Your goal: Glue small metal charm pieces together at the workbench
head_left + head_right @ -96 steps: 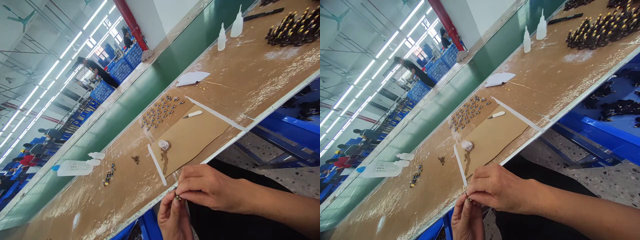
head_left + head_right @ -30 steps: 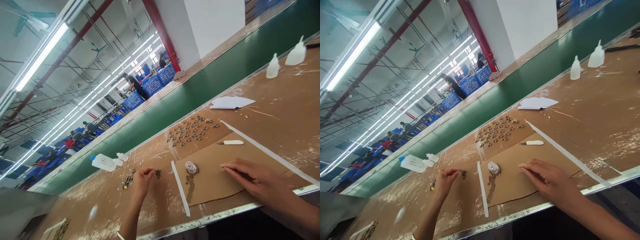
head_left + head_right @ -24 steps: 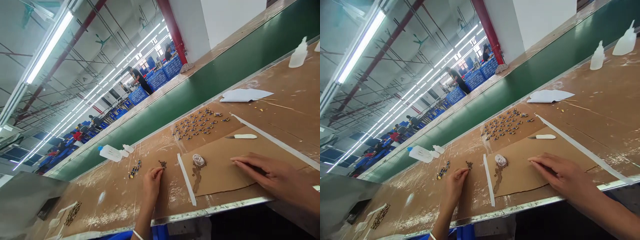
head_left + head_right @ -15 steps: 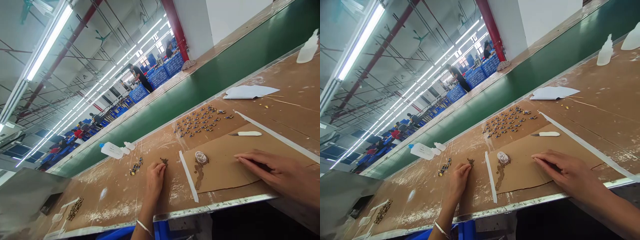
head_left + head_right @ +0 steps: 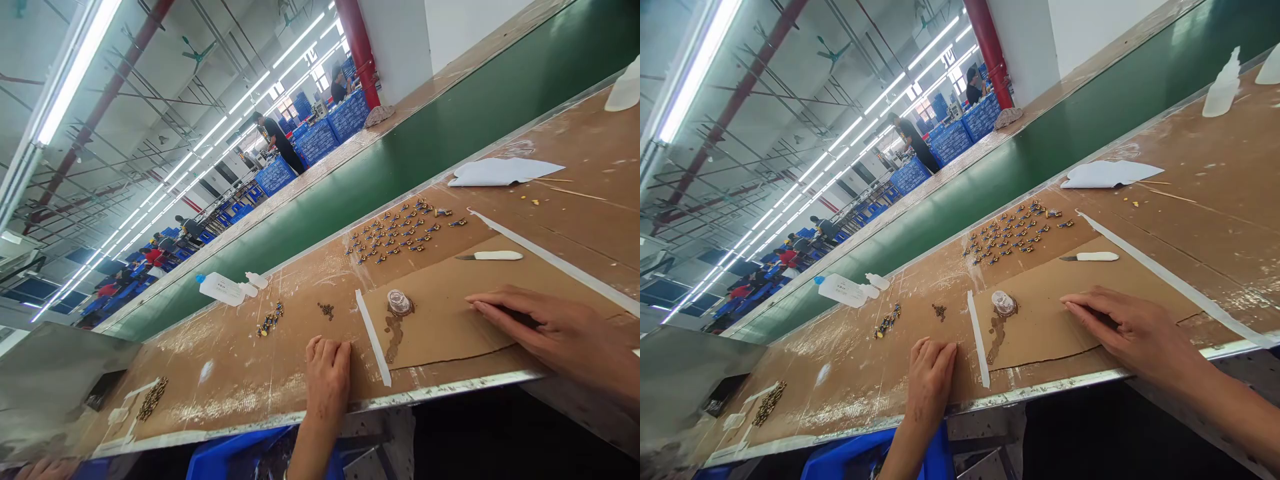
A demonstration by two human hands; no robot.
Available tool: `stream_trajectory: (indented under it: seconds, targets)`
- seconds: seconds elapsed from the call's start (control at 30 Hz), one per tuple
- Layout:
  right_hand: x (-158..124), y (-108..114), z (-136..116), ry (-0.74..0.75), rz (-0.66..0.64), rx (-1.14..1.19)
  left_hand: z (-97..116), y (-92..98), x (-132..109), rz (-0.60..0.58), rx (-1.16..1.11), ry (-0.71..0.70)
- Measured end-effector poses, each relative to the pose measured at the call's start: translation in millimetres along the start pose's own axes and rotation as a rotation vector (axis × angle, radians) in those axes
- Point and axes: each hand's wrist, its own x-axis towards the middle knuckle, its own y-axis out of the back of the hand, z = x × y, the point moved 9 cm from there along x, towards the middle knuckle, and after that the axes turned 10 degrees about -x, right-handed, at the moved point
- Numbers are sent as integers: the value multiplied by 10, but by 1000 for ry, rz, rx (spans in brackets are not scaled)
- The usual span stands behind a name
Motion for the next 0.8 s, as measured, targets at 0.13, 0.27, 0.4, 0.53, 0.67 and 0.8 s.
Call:
stream_trajectory:
  seconds: [0.13,0.27,0.4,0.53,0.67,0.8]
  targets:
    - [-20,-17,35,-42,-19,-10,-19,42,-119,87,-22,35]
    - [-28,-12,39,-52,-24,-22,-110,75,-226,92,-99,155]
    - [-31,-14,38,-45,-26,-30,-98,81,-277,87,-173,229]
    - [-40,-21,45,-38,-33,-41,-67,76,-263,90,-191,238]
    - [-38,-38,65,-59,-43,-41,-69,98,-244,117,-197,225]
    - [-28,-62,68,-99,-70,-20,-41,101,-243,131,-215,223]
